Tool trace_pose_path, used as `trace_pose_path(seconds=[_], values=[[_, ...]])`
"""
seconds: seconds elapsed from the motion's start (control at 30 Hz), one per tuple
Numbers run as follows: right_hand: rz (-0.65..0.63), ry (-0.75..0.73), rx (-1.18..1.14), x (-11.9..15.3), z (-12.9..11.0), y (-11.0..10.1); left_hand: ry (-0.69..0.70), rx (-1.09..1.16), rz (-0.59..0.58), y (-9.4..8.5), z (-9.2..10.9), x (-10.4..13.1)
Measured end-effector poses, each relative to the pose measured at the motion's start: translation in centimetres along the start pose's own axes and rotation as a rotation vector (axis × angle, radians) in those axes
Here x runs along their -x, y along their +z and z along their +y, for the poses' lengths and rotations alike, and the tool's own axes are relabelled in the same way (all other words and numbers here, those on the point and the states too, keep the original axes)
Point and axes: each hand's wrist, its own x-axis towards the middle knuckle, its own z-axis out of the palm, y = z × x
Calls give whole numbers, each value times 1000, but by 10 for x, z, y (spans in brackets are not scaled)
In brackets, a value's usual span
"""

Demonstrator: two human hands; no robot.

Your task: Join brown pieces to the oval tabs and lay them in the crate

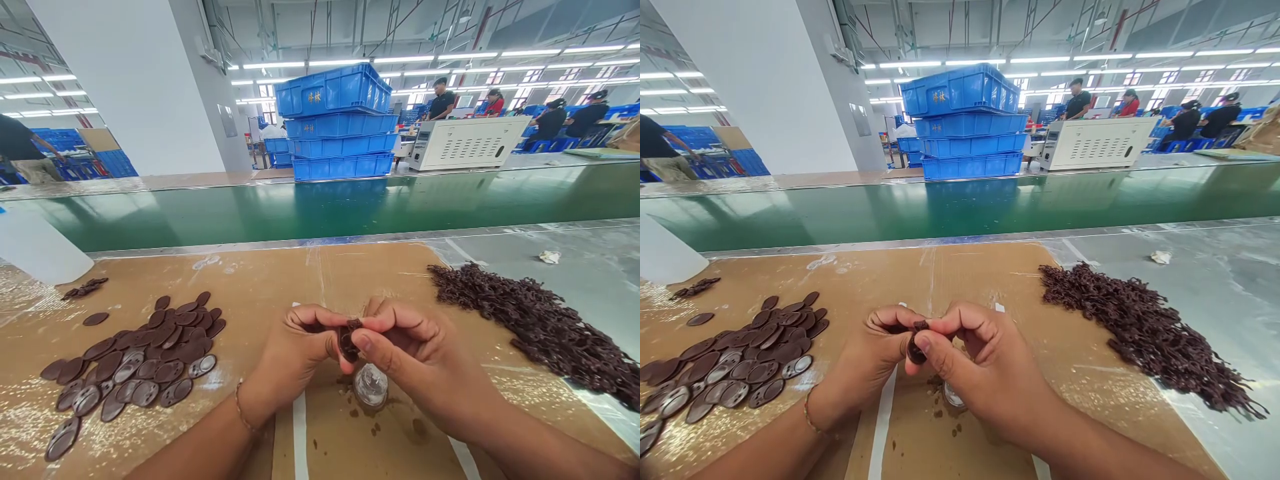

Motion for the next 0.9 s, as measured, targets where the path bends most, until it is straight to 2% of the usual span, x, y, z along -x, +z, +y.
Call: trace_pose_path(seconds=[0.6,0.9], values=[[20,30,-62,3,7,0,21,-40,-53,-1,0,2],[11,18,-45,1,3,0,21,-33,-27,-1,-3,3]])
